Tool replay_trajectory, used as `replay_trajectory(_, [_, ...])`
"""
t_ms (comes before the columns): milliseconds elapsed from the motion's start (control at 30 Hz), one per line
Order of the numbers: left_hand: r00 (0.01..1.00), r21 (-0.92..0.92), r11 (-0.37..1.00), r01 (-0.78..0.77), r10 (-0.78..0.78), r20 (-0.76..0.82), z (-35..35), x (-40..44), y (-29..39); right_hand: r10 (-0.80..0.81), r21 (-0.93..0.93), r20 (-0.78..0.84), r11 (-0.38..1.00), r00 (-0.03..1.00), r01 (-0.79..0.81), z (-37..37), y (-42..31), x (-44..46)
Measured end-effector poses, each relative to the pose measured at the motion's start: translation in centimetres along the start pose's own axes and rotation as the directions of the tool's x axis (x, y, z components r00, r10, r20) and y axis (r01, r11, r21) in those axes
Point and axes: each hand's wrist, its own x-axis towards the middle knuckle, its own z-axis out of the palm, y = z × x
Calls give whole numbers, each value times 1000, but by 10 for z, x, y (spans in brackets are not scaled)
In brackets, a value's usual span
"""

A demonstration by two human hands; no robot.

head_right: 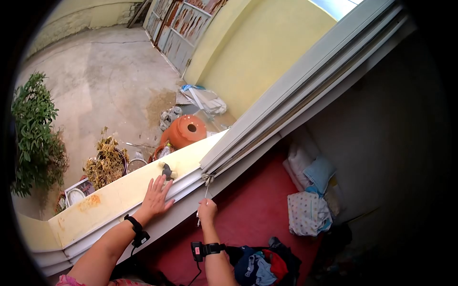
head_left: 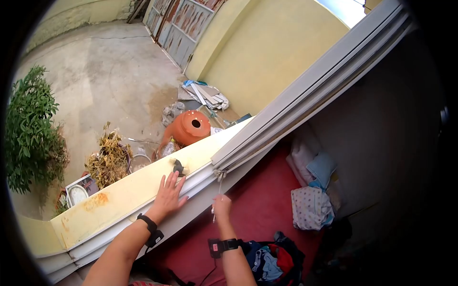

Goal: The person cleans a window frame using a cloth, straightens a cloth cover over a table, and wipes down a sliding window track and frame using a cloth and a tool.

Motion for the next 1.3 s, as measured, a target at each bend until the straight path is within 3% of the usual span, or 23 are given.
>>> replay_trajectory(67, [1000, -24, 1000, 2, -2, 10, -5, 1, 1, 48, 75, 17, 996, 999, -49, 16, 3, 10])
replay_trajectory(133, [1000, -51, 999, 13, -12, 22, -5, 2, 2, 153, 280, -29, 950, 988, -139, 27, -7, 12])
replay_trajectory(200, [1000, -46, 999, 9, -9, 4, -4, 0, 1, 121, 267, -43, 958, 992, -106, 33, -20, 15])
replay_trajectory(267, [1000, -49, 999, 10, -10, 1, -1, 0, -1, 220, 396, -7, 896, 975, -200, 23, -49, 14])
replay_trajectory(333, [1000, -58, 998, 11, -11, -1, 0, -1, -1, 271, 394, -46, 889, 961, -232, 17, -69, 11])
replay_trajectory(467, [1000, -58, 998, 21, -20, 11, -3, 0, 1, 168, 351, -97, 928, 981, -125, 13, -77, 5])
replay_trajectory(533, [1000, -60, 998, 22, -21, 17, -4, -1, 1, 22, 265, -197, 964, 980, 32, 9, -85, -5])
replay_trajectory(667, [1000, -48, 999, 18, -18, 6, -3, 0, 1, -106, 151, -242, 978, 964, 146, 2, -79, -10])
replay_trajectory(733, [1000, -42, 999, 13, -13, -6, -3, 1, 1, -384, -238, -302, 917, 872, 321, 3, -65, -7])
replay_trajectory(767, [1000, -43, 999, 13, -13, -2, -4, 0, 1, -384, -238, -301, 917, 873, 321, 4, -53, -4])
replay_trajectory(833, [1000, -42, 999, 14, -14, 5, -5, 1, 1, -267, -215, -295, 954, 917, 209, 7, -26, 8])
replay_trajectory(933, [1000, -40, 999, 13, -13, 7, -9, 0, 3, -298, -306, -243, 927, 923, 219, 18, 11, 20])
replay_trajectory(1033, [1000, -39, 999, 15, -14, 9, -11, 2, 3, -14, -271, -132, 962, 991, -22, 31, 48, 25])
replay_trajectory(1067, [1000, -52, 998, 18, -17, 23, -11, 3, 3, -18, -266, -126, 964, 992, -16, 34, 44, 28])
replay_trajectory(1167, [999, -56, 998, 22, -21, 32, -12, 1, 4, 73, -152, -85, 985, 994, -85, 26, 14, 22])
replay_trajectory(1233, [1000, -43, 999, 7, -7, 4, -12, 2, 4, 193, 265, 14, 945, 981, -190, 12, -22, 22])
replay_trajectory(1300, [999, -43, 999, 12, -11, 36, -12, 2, 4, 180, 302, -23, 939, 983, -164, 5, -47, 19])
